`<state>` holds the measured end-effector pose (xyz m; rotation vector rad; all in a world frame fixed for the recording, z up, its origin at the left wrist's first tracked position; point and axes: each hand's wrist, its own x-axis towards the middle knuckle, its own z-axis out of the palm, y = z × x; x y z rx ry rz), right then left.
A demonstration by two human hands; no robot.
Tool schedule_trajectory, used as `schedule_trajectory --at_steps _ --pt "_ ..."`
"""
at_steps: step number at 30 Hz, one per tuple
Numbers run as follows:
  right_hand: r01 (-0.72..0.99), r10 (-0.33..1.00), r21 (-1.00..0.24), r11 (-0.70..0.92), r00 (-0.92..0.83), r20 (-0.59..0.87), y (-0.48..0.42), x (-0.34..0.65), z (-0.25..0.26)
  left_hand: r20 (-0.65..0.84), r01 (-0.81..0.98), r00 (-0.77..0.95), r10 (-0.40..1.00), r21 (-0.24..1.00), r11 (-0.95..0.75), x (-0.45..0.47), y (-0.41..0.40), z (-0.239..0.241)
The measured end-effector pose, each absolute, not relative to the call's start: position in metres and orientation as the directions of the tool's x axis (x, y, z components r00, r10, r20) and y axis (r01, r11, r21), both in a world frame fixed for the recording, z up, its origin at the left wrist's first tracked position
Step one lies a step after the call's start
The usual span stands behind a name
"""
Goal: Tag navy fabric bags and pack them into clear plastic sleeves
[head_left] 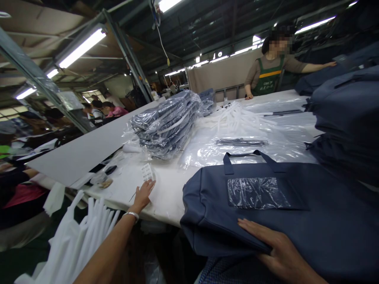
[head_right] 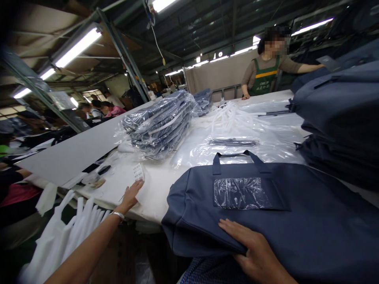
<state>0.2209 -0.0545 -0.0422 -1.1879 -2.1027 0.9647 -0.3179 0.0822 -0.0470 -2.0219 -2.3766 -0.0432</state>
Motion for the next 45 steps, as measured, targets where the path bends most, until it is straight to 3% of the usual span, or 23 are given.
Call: schedule_trajectory --at_steps 5,10,15,18,20,23,27,30,34,36,41,45 --pt "0.503 0.875 -0.784 0.363 -0.473 0.102 -0.055 0.222 -0.043 0.092 0.976 -0.211 0.973 0.081 0.204 -0.278 0.078 -0.06" --pt "0.502 0.873 -0.786 0.362 -0.479 0.096 -0.055 0.223 -0.044 0.164 0.99 -0.054 0.985 0.136 0.032 -0.248 0.077 -0.059" --pt "0.512 0.87 -0.771 0.379 -0.481 0.109 -0.054 0.221 -0.039 0.283 0.974 -0.057 0.957 0.227 -0.009 -0.236 0.081 -0.031" --pt "0.487 0.868 -0.78 0.394 -0.477 0.14 -0.058 0.215 -0.026 0.397 0.932 -0.047 0.916 0.348 -0.103 -0.206 0.082 0.004" --pt "0.496 0.874 -0.772 0.397 -0.462 0.153 -0.063 0.208 -0.016 0.416 0.837 0.04 0.908 0.483 -0.258 -0.171 0.078 0.031" --pt "0.555 0.896 -0.745 0.37 -0.424 0.13 -0.075 0.191 -0.009 0.235 0.697 0.365 0.901 0.572 -0.432 -0.107 0.06 0.061" --pt "0.586 0.886 -0.729 0.354 -0.461 0.059 -0.086 0.163 -0.015 -0.063 0.583 0.759 0.648 0.509 -0.633 -0.045 0.038 0.068" --pt "0.554 0.861 -0.755 0.35 -0.507 0.027 -0.082 0.14 -0.022 -0.266 0.574 0.818 0.51 0.44 -0.691 -0.04 0.038 0.068" --pt "0.48 0.858 -0.785 0.392 -0.498 0.125 -0.064 0.104 -0.029 -0.399 0.606 0.79 0.465 0.395 -0.691 -0.061 0.058 0.077" --pt "0.481 0.83 -0.749 0.455 -0.534 0.162 -0.056 0.086 -0.035 -0.385 0.605 0.788 0.48 0.343 -0.718 -0.066 0.067 0.073" --pt "0.531 0.7 -0.584 0.614 -0.708 0.093 -0.046 0.075 -0.026 -0.121 0.475 0.88 0.459 0.192 -0.859 -0.059 0.071 0.016" --pt "0.418 0.619 -0.624 0.66 -0.773 0.136 -0.028 0.123 0.033 0.006 0.447 0.893 0.45 0.088 -0.89 -0.06 0.058 -0.026"
